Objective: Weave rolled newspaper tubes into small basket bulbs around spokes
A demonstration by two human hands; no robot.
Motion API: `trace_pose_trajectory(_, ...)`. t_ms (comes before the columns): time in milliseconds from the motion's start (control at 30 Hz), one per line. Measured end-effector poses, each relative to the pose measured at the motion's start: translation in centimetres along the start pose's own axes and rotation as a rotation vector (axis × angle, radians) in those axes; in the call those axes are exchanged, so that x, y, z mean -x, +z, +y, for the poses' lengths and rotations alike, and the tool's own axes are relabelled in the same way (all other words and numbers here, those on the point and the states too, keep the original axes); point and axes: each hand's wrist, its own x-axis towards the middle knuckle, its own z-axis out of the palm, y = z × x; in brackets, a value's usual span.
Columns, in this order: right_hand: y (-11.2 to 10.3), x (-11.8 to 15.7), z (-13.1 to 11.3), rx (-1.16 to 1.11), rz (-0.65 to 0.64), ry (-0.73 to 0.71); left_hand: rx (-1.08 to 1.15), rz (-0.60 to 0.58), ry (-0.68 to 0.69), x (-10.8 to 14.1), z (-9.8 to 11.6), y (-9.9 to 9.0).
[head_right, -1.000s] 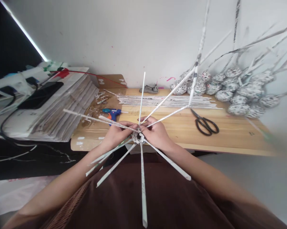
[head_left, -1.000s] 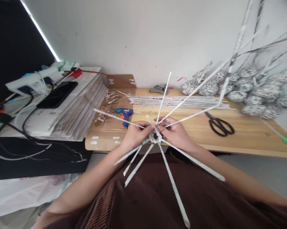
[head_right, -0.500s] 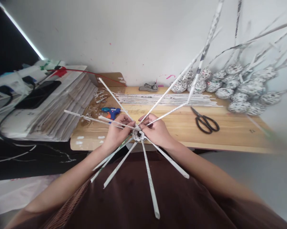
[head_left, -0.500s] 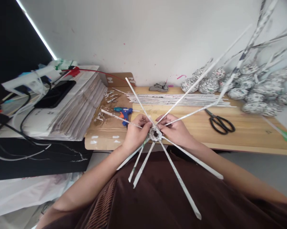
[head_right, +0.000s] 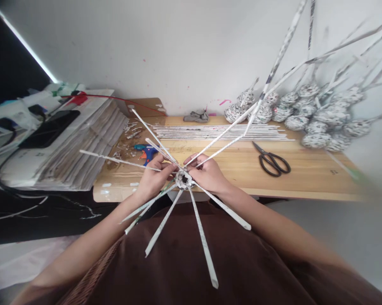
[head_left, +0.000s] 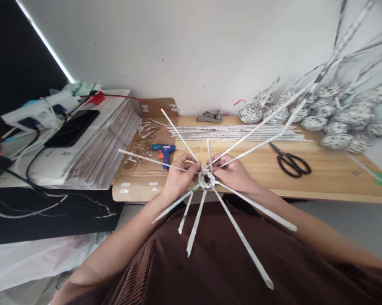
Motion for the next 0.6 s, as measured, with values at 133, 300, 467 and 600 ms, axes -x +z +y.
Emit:
trace_pose_trajectory(133,-0.01,0.08,0.01,0.006,-0.005,-0.031,0.015,-0.045,0.025,-0.03,0.32,0.13)
trace_pose_trajectory(300,-0.17,-0.20,0.24,-0.008,0.006,-0.046,0.009,0.014,0.038,-0.37,-0.13,0.16)
trace_pose_trajectory(467,-0.28,-0.35,0.21,-0.033,-0.021,-0.034,0.018,-0.055,0.007,-0.44,-0.29,-0.33)
trace_pose_trajectory(600,-0.12,-0.47,0.17,-0.048,-0.017,-0.033,-0.028,-0.082,0.011,-0.47,-0.13,-0.43)
